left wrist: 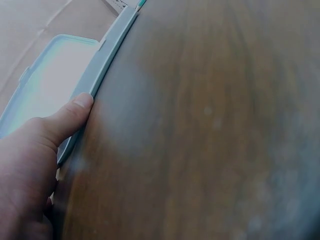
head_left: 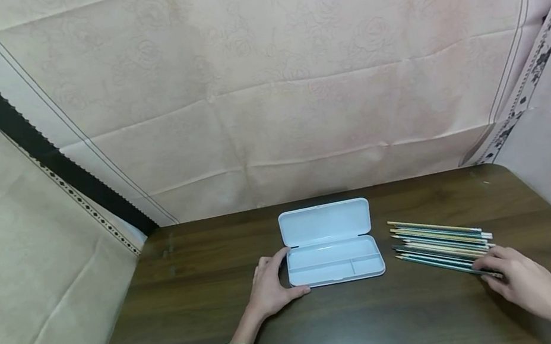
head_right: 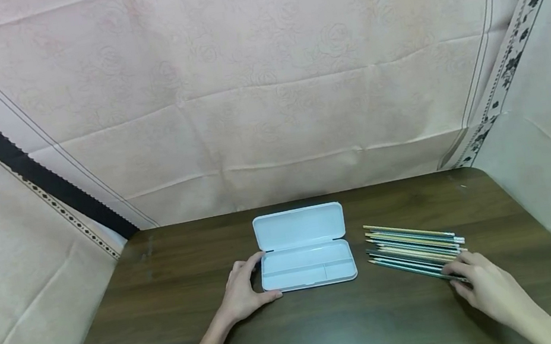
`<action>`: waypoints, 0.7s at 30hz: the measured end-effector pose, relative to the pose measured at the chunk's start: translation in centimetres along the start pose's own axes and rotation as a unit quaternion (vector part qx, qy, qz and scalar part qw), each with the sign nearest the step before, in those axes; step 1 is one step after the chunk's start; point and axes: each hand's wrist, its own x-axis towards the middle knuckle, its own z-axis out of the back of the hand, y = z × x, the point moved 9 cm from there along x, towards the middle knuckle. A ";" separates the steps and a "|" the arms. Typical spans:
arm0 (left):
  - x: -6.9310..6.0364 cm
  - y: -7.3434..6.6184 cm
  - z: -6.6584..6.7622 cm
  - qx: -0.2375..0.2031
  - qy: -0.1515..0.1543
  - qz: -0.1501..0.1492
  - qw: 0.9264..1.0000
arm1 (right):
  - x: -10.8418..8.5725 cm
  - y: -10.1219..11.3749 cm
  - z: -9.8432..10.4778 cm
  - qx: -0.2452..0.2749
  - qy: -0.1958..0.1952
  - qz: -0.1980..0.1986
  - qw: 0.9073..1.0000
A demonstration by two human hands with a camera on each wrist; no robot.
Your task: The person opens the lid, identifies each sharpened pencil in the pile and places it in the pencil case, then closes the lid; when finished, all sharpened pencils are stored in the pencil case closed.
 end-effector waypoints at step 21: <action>0.0 0.2 -0.1 0.002 0.000 0.000 1.000 | -0.5 -0.2 -0.5 0.026 -0.012 0.049 0.998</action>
